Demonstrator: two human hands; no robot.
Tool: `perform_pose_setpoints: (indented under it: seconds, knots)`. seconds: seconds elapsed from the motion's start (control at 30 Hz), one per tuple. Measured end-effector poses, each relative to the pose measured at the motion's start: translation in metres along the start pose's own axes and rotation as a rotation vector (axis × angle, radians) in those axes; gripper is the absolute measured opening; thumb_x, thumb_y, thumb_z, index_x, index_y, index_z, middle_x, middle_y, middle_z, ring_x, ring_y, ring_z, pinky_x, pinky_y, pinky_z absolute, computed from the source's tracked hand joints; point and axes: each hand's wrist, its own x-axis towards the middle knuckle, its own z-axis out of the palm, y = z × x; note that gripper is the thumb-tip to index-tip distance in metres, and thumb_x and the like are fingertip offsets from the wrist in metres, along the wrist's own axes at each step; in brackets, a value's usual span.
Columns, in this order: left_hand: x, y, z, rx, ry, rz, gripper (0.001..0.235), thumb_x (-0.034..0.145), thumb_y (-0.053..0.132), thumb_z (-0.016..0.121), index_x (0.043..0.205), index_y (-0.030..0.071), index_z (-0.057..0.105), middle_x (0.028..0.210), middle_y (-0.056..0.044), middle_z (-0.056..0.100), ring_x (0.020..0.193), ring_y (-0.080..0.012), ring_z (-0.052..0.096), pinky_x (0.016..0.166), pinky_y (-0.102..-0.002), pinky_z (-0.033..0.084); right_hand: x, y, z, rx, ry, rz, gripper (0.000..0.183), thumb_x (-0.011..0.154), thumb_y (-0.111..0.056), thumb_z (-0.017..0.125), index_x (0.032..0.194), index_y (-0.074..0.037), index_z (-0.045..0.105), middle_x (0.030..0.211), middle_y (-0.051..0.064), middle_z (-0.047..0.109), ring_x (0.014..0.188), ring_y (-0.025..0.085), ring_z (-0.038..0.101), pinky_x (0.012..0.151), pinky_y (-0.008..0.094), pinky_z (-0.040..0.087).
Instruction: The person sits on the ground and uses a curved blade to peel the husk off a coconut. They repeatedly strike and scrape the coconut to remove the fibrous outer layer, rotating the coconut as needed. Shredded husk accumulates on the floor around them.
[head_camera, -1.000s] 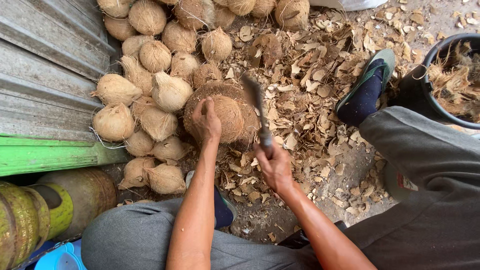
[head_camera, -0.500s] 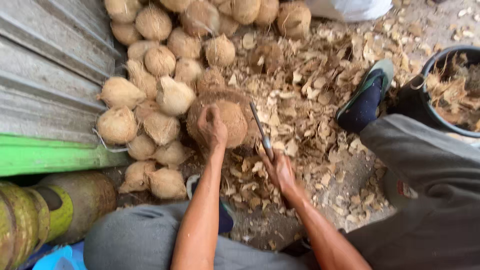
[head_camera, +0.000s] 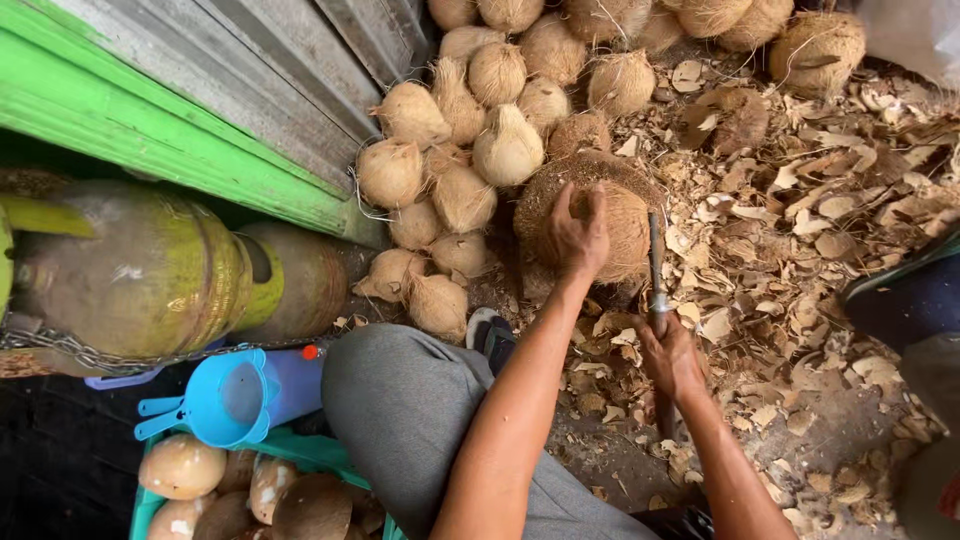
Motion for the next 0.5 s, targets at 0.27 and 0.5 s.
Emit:
perform_pose_setpoints:
  seconds: [0.27,0.5]
  knots:
    - [0.002,0.004,-0.018,-0.111,-0.223,-0.080,0.070,0.091,0.073,0.043,0.115,0.013,0.072,0.108,-0.008,0.073,0.085,-0.0207,0.069,0.072,-0.037,0.055,-0.050,-0.045,-0.040,0.192,0.230,-0.275,0.035,0.100,-0.031,0.065,0.082,-0.004,0.053,0.056,-0.002,0.054,0.043,0.008,0.050,0.038,0.027,0.044]
    - [0.003,0.008,-0.016,0.058,-0.152,-0.024,0.059,0.095,0.066,0.045,0.114,0.018,0.071,0.100,-0.006,0.074,0.083,-0.0192,0.066,0.070,-0.036,0.051,-0.061,-0.077,-0.025,0.076,0.077,-0.064,0.026,0.101,-0.032,0.059,0.082,-0.014,0.055,0.058,-0.004,0.046,0.043,0.010,0.038,0.036,0.030,0.033]
